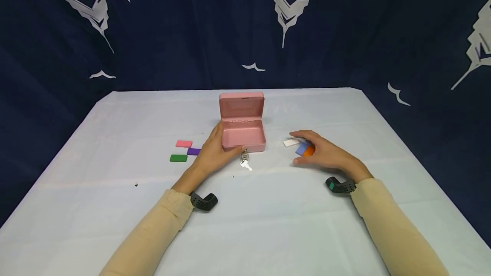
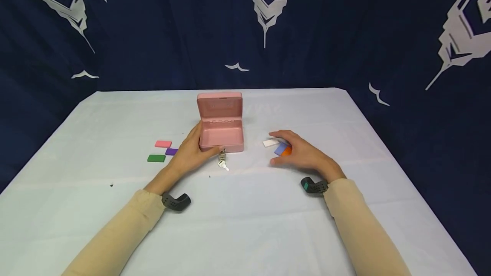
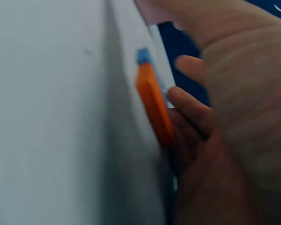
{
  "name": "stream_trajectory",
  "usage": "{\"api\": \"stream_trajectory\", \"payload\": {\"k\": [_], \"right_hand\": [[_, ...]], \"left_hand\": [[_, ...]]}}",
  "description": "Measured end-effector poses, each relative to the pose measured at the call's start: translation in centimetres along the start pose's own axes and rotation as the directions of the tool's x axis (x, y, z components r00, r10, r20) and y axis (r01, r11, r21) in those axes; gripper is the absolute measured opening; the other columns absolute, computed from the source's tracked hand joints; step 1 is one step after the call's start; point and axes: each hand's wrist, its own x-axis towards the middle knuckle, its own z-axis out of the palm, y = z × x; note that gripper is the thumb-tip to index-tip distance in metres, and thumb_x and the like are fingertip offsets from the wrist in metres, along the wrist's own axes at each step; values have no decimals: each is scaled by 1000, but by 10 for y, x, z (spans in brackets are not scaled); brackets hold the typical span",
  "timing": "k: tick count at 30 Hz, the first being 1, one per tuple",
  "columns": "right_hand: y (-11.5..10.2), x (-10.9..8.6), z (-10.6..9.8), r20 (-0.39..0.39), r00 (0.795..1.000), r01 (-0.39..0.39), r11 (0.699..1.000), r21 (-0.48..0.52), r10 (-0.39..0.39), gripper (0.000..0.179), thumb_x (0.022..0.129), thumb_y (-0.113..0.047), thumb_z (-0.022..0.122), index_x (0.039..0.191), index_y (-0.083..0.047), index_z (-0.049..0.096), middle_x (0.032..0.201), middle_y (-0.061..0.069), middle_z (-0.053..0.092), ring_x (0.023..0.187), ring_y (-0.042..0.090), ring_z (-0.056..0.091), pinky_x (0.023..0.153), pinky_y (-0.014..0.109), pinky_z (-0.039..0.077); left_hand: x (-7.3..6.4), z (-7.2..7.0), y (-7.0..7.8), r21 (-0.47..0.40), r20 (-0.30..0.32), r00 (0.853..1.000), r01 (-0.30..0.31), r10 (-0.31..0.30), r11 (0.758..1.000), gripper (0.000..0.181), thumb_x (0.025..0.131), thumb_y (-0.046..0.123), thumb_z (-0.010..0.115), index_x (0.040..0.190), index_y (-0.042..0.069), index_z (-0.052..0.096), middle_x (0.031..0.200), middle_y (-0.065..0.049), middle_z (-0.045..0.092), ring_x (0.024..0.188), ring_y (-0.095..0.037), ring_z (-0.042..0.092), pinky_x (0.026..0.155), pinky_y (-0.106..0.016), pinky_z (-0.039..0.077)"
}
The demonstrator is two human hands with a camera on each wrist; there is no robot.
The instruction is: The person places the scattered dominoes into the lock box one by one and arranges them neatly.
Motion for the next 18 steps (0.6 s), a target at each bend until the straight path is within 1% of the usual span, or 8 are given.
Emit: {"api": "stream_trajectory", "payload": {"k": [2, 4, 6, 7, 10, 13, 15, 18], "right_hand": [[2, -6, -7, 47, 998, -48, 999, 20, 47, 85, 74, -53, 81, 146, -35, 40, 155, 3, 28, 134, 29, 33, 110, 58, 22], [8, -10, -13, 50, 997, -60, 998, 23, 59, 83, 74, -49, 82, 145, -32, 43, 151, 2, 33, 129, 28, 38, 109, 55, 26], [15, -12, -15, 24, 999, -47, 999, 25, 46, 75, 76, -45, 82, 141, -27, 49, 142, 2, 43, 121, 25, 44, 106, 48, 33], [18, -12, -16, 7, 999, -37, 999, 27, 37, 71, 77, -43, 82, 138, -25, 52, 136, 2, 49, 115, 23, 46, 102, 43, 37], [23, -10, -13, -39, 999, 0, 1000, 25, 1, 56, 80, -42, 80, 128, -20, 61, 115, 2, 58, 100, 20, 48, 86, 30, 41], [22, -5, -8, -84, 996, 21, 999, 26, -19, 48, 81, -43, 79, 120, -19, 65, 102, 4, 59, 91, 21, 48, 76, 27, 39], [20, -4, -6, -113, 993, 22, 1000, 16, -20, 47, 81, -44, 78, 118, -17, 66, 98, 4, 58, 89, 21, 47, 74, 27, 38], [19, -3, -5, -149, 989, -2, 1000, 0, 2, 45, 83, -44, 77, 118, -16, 66, 95, 4, 57, 87, 21, 48, 72, 27, 39]], "left_hand": [[-1, 0, 0, -1, -2, 1000, -7, 7, 1000, 96, 81, 52, 75, 154, 17, 23, 144, -5, 41, 121, -19, 49, 102, -44, 41], [-1, 1, 0, 4, 0, 1000, -10, 10, 1000, 96, 81, 53, 74, 154, 17, 23, 145, -5, 40, 121, -19, 49, 102, -44, 41], [-1, 2, 0, 3, 4, 1000, -16, 16, 1000, 95, 82, 52, 74, 154, 17, 23, 144, -5, 40, 120, -20, 49, 102, -44, 41], [-2, 2, 1, 4, 6, 1000, -15, 15, 1000, 95, 82, 52, 74, 154, 17, 22, 145, -5, 40, 120, -20, 49, 102, -44, 41], [-3, 1, 1, 13, 13, 1000, -13, 12, 1000, 96, 82, 51, 74, 155, 16, 20, 145, -6, 39, 118, -20, 50, 101, -44, 42], [-3, 0, 1, 12, 16, 1000, -12, 12, 1000, 96, 83, 50, 74, 155, 17, 19, 146, -5, 38, 118, -19, 50, 100, -44, 42], [-3, 0, 1, 7, 16, 1000, -12, 12, 1000, 95, 83, 49, 74, 155, 18, 20, 145, -4, 38, 118, -19, 50, 101, -45, 42], [-2, 1, 2, 2, 22, 1000, -6, 6, 1000, 96, 82, 50, 74, 155, 19, 19, 145, -4, 38, 119, -21, 50, 101, -45, 42]]}}
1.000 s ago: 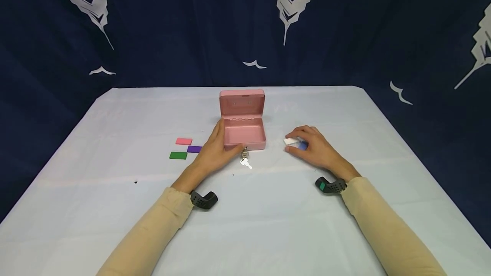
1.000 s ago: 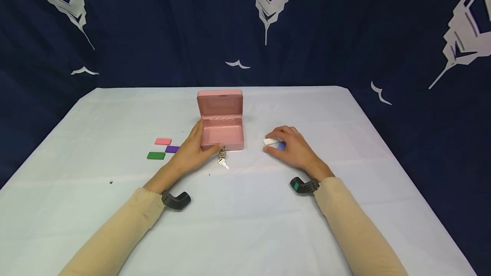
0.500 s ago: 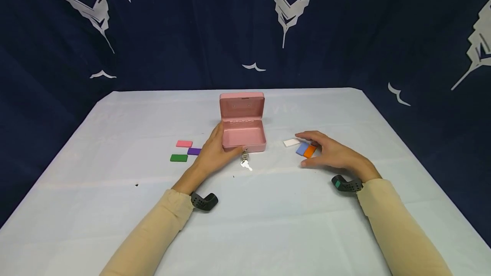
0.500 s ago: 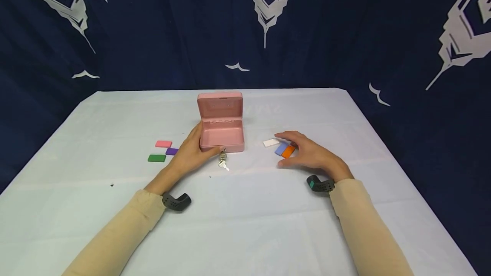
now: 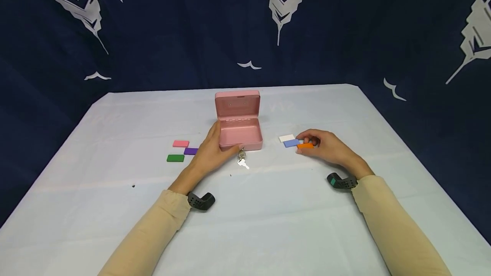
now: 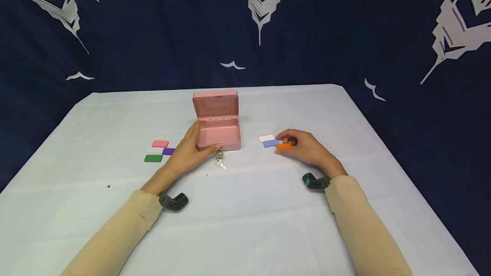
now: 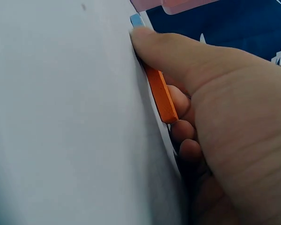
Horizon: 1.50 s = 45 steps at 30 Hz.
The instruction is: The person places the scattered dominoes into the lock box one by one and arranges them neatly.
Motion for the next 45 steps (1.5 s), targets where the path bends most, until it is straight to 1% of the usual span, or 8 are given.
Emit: {"api": "stream_trajectory", "payload": {"k": [8, 15, 22, 30, 33, 37, 40, 45], "right_hand": [[1, 1, 0, -24, 1000, -2, 1000, -3, 2, 40, 88, -42, 72, 119, -17, 66, 95, 3, 57, 86, 21, 48, 71, 28, 39], [2, 0, 3, -50, 993, 106, 994, -34, -108, 33, 90, -36, 71, 119, -19, 70, 94, 1, 57, 82, 19, 47, 68, 29, 37], [5, 2, 8, -128, 973, 183, 980, -76, -191, 28, 90, -29, 73, 115, -17, 72, 92, -2, 59, 76, 16, 47, 64, 27, 38], [-3, 4, 13, -196, 932, 291, 951, -102, -307, 27, 90, -25, 72, 116, -17, 71, 97, -5, 62, 74, 13, 50, 63, 25, 41], [-7, 5, 15, -211, 926, 297, 949, -104, -313, 26, 91, -25, 71, 117, -18, 70, 98, -6, 61, 74, 12, 50, 63, 25, 41], [-10, 5, 16, -205, 935, 274, 956, -106, -290, 28, 94, -27, 67, 121, -20, 67, 101, -6, 61, 76, 13, 50, 64, 26, 41], [-10, 5, 16, -198, 939, 265, 958, -111, -282, 29, 97, -27, 63, 125, -19, 65, 106, -4, 62, 77, 13, 51, 66, 27, 42], [-13, 5, 18, -200, 934, 277, 954, -113, -295, 29, 99, -24, 59, 126, -14, 60, 109, 1, 61, 72, 14, 51, 63, 29, 43]], "left_hand": [[0, -1, 2, -1, 4, 1000, 3, -3, 1000, 97, 83, 51, 73, 156, 19, 17, 147, -4, 36, 119, -21, 50, 101, -46, 42], [-1, 0, 0, 11, -3, 1000, -9, 9, 1000, 99, 83, 51, 72, 157, 18, 15, 149, -6, 34, 120, -21, 49, 101, -45, 41], [-2, 2, -1, 26, 11, 1000, 20, -20, 999, 102, 84, 54, 70, 158, 19, 9, 154, -3, 28, 122, -20, 48, 103, -45, 40], [-2, 1, 0, 30, 3, 1000, 5, -6, 1000, 101, 84, 52, 71, 157, 17, 11, 152, -4, 30, 121, -20, 49, 102, -44, 41], [-1, 0, 1, 39, 2, 1000, 7, -7, 999, 101, 84, 52, 70, 157, 17, 11, 154, -3, 28, 122, -21, 48, 103, -43, 40], [-1, 0, 1, 45, 2, 1000, 11, -11, 999, 101, 84, 53, 70, 157, 16, 10, 155, -4, 27, 124, -21, 47, 104, -43, 39], [-2, 0, 2, 39, 3, 1000, 17, -17, 999, 102, 84, 52, 70, 158, 16, 9, 155, -4, 27, 124, -22, 47, 104, -45, 40], [-2, 0, 3, 35, 5, 1000, 19, -20, 999, 102, 85, 52, 71, 158, 17, 8, 157, -4, 24, 125, -23, 47, 104, -46, 39]]}}
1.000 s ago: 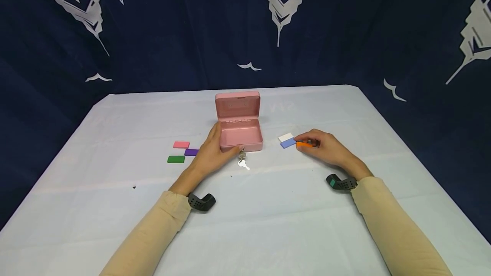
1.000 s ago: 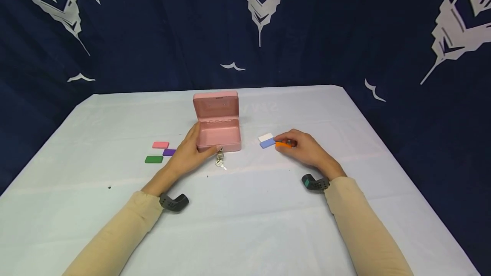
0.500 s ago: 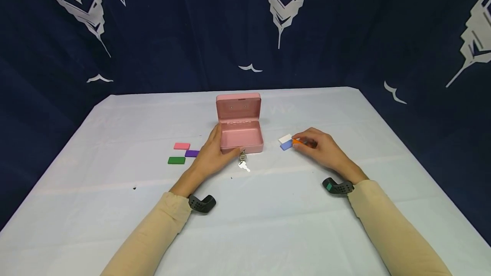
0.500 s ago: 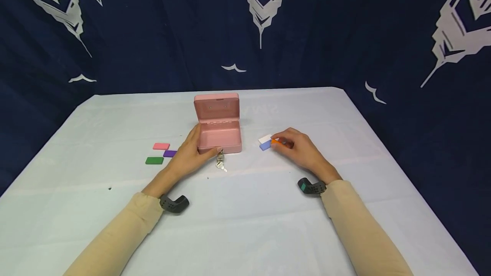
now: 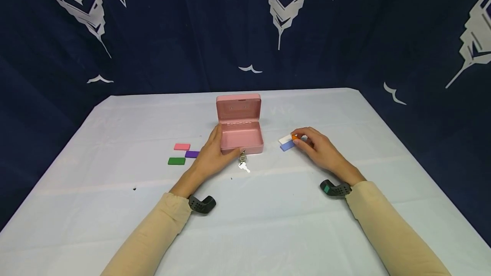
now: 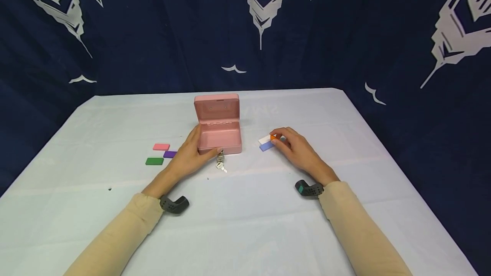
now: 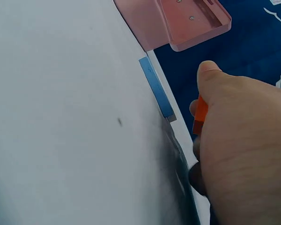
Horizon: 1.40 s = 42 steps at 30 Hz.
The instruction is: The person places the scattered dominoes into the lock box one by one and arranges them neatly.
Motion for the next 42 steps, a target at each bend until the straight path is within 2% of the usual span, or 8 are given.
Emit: {"api": "stream_trajectory", "payload": {"k": [12, 19, 28, 32, 42], "right_hand": [[-4, 0, 4, 7, 1000, 30, 1000, 9, -30, 28, 100, -27, 58, 126, -18, 60, 113, -3, 62, 83, 12, 56, 72, 30, 47], [-6, 0, 5, -6, 1000, 30, 998, 62, -30, 28, 100, -24, 58, 127, -16, 59, 102, -1, 63, 68, 10, 59, 63, 26, 46], [-10, 0, 6, 29, 1000, -13, 999, 37, 12, 29, 99, -31, 58, 127, -23, 58, 108, -8, 61, 77, 9, 60, 71, 29, 49], [-12, 0, 6, 42, 999, -4, 999, 49, 2, 31, 98, -31, 60, 127, -21, 58, 113, -6, 61, 82, 10, 60, 71, 29, 49], [-14, 1, 6, 35, 999, 7, 998, 57, -9, 27, 98, -32, 61, 122, -20, 60, 110, -8, 61, 83, 11, 59, 71, 29, 49]], "left_hand": [[-2, 1, -1, 9, 0, 1000, 11, -11, 1000, 104, 84, 54, 70, 158, 15, 8, 157, -5, 25, 127, -22, 46, 105, -45, 38], [-2, 1, 0, 9, 4, 1000, 22, -22, 1000, 104, 84, 55, 69, 158, 15, 7, 158, -4, 23, 126, -24, 47, 104, -46, 39], [-2, 1, 0, 12, 0, 1000, 11, -11, 1000, 103, 84, 55, 69, 158, 15, 8, 158, -3, 22, 126, -25, 47, 103, -46, 40], [-2, 1, -1, 18, -5, 1000, 12, -12, 1000, 104, 84, 55, 69, 158, 15, 8, 158, -3, 22, 127, -24, 47, 104, -46, 39], [-2, 1, -1, 26, -5, 999, 32, -32, 999, 104, 84, 58, 68, 158, 15, 8, 159, -1, 21, 125, -25, 48, 102, -46, 41]]}}
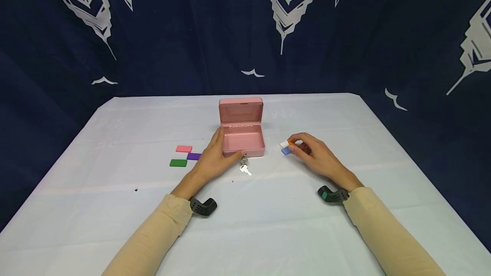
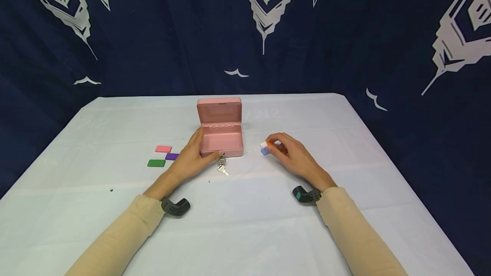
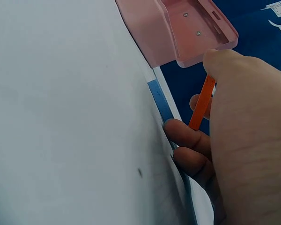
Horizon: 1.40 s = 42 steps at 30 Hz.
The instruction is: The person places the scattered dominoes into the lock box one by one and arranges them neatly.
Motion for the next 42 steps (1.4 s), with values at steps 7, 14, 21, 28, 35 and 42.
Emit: {"api": "stream_trajectory", "payload": {"k": [7, 14, 21, 28, 35, 42], "right_hand": [[0, 0, 2, 12, 1000, 3, 1000, -18, -2, 30, 98, -32, 60, 126, -21, 59, 110, -7, 61, 83, 13, 57, 70, 28, 47], [-2, 0, 2, 18, 1000, 3, 1000, -26, -3, 35, 96, -28, 64, 130, -20, 58, 109, -6, 61, 81, 13, 55, 68, 27, 47], [-1, 0, 3, 13, 1000, 15, 1000, -27, -14, 28, 95, -27, 66, 121, -16, 63, 108, -6, 60, 78, 13, 53, 66, 26, 46], [0, 1, 4, 5, 1000, 31, 999, -19, -31, 27, 94, -26, 68, 118, -16, 64, 115, -5, 59, 83, 13, 53, 67, 26, 45], [1, 1, 4, 2, 999, 36, 999, -18, -36, 27, 93, -24, 68, 119, -15, 63, 119, -4, 58, 85, 14, 53, 68, 27, 45], [1, 1, 4, -4, 999, 43, 999, -21, -43, 29, 93, -23, 69, 120, -14, 63, 118, -3, 59, 85, 15, 53, 68, 27, 45]], "left_hand": [[0, 0, 0, 1, -7, 1000, -13, 13, 1000, 103, 84, 56, 68, 158, 14, 10, 157, -2, 23, 124, -25, 49, 102, -45, 41], [0, 0, 0, 14, -14, 1000, -14, 15, 1000, 102, 84, 56, 69, 157, 15, 11, 156, -1, 25, 123, -24, 49, 102, -44, 42], [0, -1, 1, 4, -10, 1000, -27, 27, 1000, 100, 84, 55, 69, 157, 16, 12, 156, -1, 25, 123, -24, 49, 101, -45, 42], [0, -1, 1, 1, -9, 1000, -25, 25, 1000, 101, 84, 57, 68, 158, 19, 11, 156, 0, 26, 122, -23, 50, 101, -45, 43], [0, -1, 1, -1, -13, 1000, -25, 25, 1000, 99, 84, 56, 69, 157, 18, 14, 154, 0, 28, 119, -22, 51, 100, -45, 43], [1, 0, 0, -12, -17, 999, -46, 46, 999, 98, 84, 54, 69, 157, 18, 14, 153, -1, 29, 119, -22, 51, 100, -45, 43]]}}
